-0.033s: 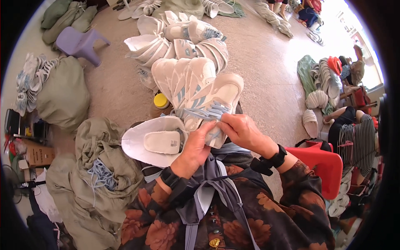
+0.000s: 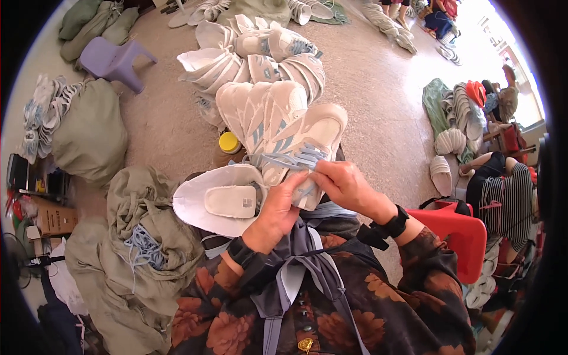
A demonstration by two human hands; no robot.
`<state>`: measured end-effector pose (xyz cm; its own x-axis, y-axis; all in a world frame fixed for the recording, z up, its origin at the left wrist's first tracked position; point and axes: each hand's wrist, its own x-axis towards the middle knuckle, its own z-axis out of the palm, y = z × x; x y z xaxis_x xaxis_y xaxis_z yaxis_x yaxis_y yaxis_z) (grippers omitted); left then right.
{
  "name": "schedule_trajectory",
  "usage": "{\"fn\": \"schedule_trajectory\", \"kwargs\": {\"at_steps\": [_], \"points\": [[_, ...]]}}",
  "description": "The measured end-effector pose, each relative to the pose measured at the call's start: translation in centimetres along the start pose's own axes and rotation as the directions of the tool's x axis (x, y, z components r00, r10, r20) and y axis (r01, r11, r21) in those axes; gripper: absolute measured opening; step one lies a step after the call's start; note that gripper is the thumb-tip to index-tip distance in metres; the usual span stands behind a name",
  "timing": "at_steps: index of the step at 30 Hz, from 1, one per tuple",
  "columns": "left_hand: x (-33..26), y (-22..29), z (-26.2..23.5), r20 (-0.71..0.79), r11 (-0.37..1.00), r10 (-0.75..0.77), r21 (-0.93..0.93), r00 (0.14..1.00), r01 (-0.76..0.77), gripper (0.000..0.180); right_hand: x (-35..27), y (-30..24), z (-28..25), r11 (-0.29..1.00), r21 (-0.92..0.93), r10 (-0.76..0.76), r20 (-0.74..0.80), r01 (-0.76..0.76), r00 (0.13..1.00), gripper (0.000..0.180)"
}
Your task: Lacing and preparing shoes in a manufacturing environment.
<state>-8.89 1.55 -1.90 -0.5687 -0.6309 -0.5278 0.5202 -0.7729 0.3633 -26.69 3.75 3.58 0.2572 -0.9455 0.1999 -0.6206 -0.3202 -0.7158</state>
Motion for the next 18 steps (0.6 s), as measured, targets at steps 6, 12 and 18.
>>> {"fn": "schedule_trajectory", "kwargs": {"at_steps": [6, 12, 18], "points": [[-1.7, 0.3, 0.9, 0.032, 0.994, 0.100, 0.028, 0.994, -0.101, 0.031, -8.2, 5.9, -4.9, 0.839, -0.020, 0.542, 0.116, -0.544, 0.832, 0.027], [-1.9, 0.7, -0.8, 0.067, 0.992, 0.048, 0.110, 0.997, -0.055, 0.037, -27.6, 17.6, -10.6, 0.305, -0.848, 0.842, 0.029, -0.433, 0.538, 0.017], [-2.4, 0.8, -0.5, 0.007, 0.980, 0.073, 0.187, 0.997, -0.073, 0.037, -14.6, 12.5, -5.4, 0.737, -0.475, 0.554, 0.019, -0.481, 0.832, 0.020]]}}
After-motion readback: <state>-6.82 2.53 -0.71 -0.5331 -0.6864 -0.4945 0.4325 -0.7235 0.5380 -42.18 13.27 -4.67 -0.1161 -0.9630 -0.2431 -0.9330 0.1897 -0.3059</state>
